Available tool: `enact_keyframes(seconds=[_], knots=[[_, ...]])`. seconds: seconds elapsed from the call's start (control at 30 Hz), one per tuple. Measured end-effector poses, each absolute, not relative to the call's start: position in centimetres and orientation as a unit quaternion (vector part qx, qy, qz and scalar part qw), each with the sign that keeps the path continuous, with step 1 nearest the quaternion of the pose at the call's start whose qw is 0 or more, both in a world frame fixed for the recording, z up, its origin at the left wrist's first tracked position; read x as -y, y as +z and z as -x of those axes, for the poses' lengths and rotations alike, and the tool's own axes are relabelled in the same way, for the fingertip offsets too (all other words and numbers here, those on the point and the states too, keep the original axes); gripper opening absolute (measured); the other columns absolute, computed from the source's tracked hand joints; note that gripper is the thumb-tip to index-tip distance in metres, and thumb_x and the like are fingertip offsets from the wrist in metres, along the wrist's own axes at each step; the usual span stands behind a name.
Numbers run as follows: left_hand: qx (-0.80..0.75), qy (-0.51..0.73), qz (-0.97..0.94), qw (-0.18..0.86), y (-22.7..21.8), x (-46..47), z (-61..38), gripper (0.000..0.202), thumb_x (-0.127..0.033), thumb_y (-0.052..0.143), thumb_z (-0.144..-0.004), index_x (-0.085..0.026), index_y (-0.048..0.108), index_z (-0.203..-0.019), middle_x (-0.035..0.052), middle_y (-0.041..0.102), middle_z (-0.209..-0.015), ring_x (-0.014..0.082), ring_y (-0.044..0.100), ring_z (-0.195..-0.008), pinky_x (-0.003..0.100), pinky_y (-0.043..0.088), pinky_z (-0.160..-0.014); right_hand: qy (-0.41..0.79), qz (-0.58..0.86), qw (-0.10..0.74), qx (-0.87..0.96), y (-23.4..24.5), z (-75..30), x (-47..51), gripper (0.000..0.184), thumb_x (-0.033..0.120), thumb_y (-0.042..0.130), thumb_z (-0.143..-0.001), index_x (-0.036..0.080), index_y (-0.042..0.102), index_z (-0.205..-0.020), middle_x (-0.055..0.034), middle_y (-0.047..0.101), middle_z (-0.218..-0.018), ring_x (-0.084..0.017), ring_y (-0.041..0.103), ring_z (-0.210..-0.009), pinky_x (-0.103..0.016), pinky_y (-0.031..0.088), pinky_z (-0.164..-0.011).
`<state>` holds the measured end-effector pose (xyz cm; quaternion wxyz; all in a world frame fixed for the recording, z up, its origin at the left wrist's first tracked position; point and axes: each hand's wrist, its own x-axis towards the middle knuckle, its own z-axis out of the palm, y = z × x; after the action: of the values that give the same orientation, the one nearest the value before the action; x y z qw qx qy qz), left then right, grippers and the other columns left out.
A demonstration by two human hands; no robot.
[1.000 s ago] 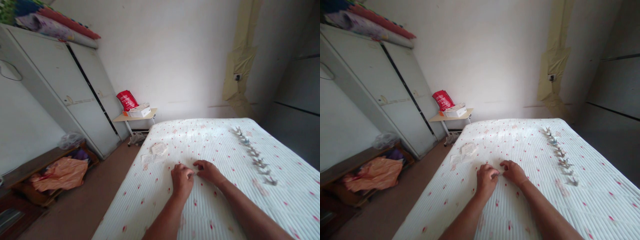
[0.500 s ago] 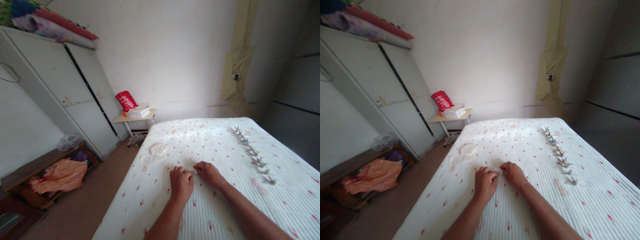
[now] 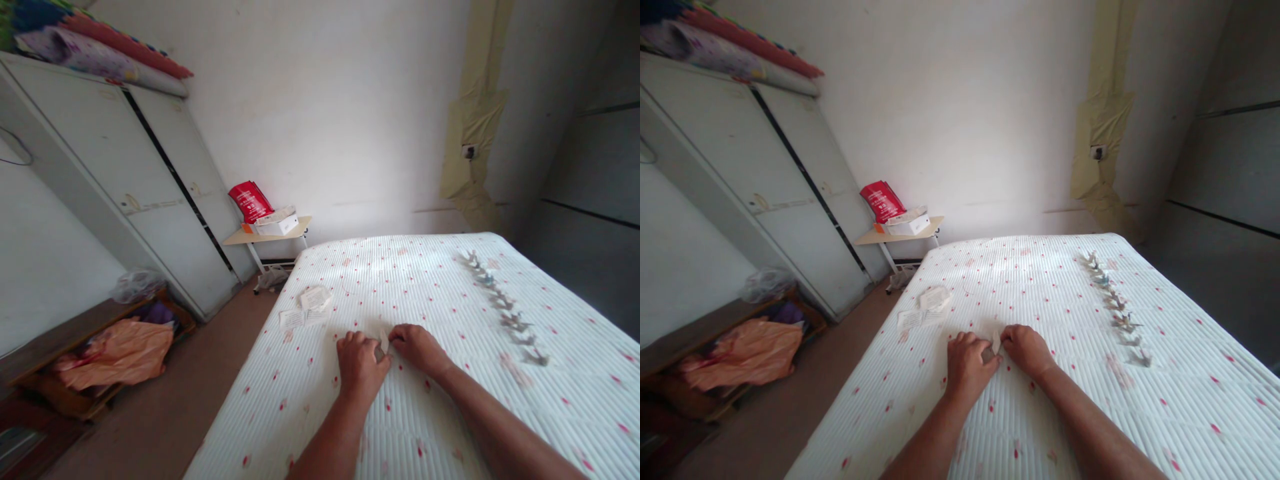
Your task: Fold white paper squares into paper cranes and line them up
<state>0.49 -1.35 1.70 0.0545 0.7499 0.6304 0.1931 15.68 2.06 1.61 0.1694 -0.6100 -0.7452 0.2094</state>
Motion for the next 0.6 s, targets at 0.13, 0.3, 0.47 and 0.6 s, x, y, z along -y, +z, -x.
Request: enact_keyframes(seconds=[0.13,0.3,0.47,0.6], knots=[[-0.629,0.189,-0.753,0.041,1.54,1.28,-0.46,0.018,-0.039,0.066,-0.071,-0.026,0.068,-0.084,0.0037,0.062,-0.086,0.0223,0.049,-0.094,0.035,0.031,-0.083,0.214,0.607,0.172,0.746,1.72,-15.68,-1.88,0.026,0.013,0.046,-0.072,0.020,0.070,-0.078,-0.0038,0.070,-0.084,-0.016,0.062,-0.080,-0.022,0.039,-0.070],[-0.620,0.195,-0.760,0.029,1.72,1.38,-0.45,0.012,-0.034,0.064,-0.074,-0.026,0.067,-0.082,0.0031,0.061,-0.086,0.0216,0.049,-0.095,0.035,0.030,-0.084,0.218,0.603,0.172,0.748,1.84,-15.74,-1.80,0.023,0.013,0.047,-0.071,0.020,0.068,-0.077,-0.0028,0.069,-0.081,-0.015,0.061,-0.078,-0.021,0.038,-0.068],[-0.614,0.195,-0.765,0.022,1.59,1.36,-0.33,0.009,-0.029,0.059,-0.078,-0.025,0.066,-0.080,0.0037,0.060,-0.085,0.0209,0.048,-0.093,0.035,0.030,-0.084,0.196,0.591,0.196,0.758,1.59,-15.90,-1.89,0.023,0.008,0.047,-0.068,0.018,0.065,-0.079,-0.0033,0.065,-0.082,-0.014,0.058,-0.076,-0.021,0.038,-0.067],[-0.606,0.204,-0.769,0.011,1.29,1.23,-0.18,0.010,-0.027,0.057,-0.079,-0.025,0.067,-0.080,0.0037,0.059,-0.084,0.0203,0.047,-0.092,0.035,0.030,-0.081,0.189,0.534,0.242,0.787,1.19,-16.25,-1.97,0.028,0.004,0.046,-0.066,0.018,0.064,-0.082,-0.0034,0.060,-0.088,-0.012,0.057,-0.075,-0.020,0.040,-0.067]])
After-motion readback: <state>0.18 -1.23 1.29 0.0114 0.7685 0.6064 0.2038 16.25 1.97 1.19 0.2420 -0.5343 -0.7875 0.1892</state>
